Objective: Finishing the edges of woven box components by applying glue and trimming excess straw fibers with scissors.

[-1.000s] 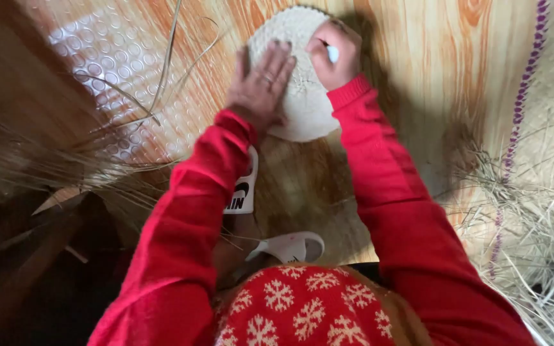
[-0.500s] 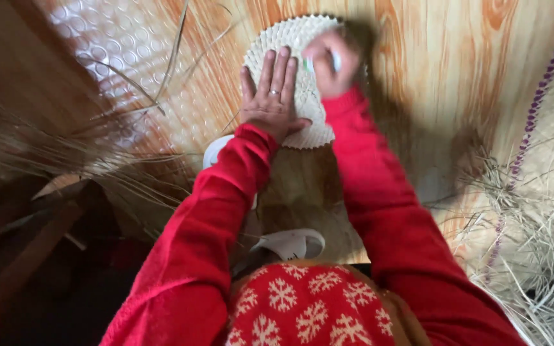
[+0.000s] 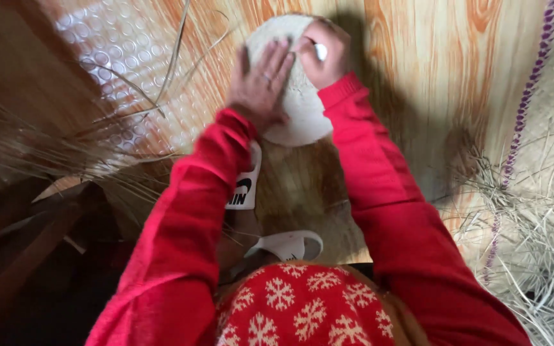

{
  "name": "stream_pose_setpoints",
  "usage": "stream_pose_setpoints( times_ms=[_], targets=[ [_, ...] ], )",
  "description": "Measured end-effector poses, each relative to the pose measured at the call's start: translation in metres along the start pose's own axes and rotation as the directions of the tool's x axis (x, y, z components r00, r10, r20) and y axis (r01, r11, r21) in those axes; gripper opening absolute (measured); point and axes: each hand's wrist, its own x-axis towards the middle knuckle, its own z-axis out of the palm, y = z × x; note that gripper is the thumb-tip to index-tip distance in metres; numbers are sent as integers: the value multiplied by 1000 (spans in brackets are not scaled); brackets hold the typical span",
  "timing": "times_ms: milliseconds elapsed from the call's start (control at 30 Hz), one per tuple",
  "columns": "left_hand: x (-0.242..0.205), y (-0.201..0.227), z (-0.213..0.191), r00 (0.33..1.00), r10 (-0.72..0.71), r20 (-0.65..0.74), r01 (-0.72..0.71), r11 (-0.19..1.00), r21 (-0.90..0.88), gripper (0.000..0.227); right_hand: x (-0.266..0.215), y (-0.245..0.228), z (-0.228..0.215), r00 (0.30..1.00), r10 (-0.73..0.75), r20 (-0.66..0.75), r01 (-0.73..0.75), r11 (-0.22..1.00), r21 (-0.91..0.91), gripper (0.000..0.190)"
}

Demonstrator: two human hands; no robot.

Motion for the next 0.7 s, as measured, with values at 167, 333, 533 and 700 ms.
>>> stream_pose_setpoints(
  times_ms=[167,333,533,700],
  targets=[
    [10,17,66,915,-146,-375,87,982,-169,63,-27,-23,-18,971,161,-176,-157,987,39,17],
    [0,30,36,980,-186,72,200,912,-358,116,-40,-18,-4,968,180,-176,-146,970,193,22],
    [-8,25,14,979,-125,163,174,926,-335,111,-19,7,4,987,-115,-113,134,976,170,20],
    [-2,25,29,984,-147,101,172,930,-325,115,-38,-45,-1,990,-29,137,-2,975,222,40]
  ],
)
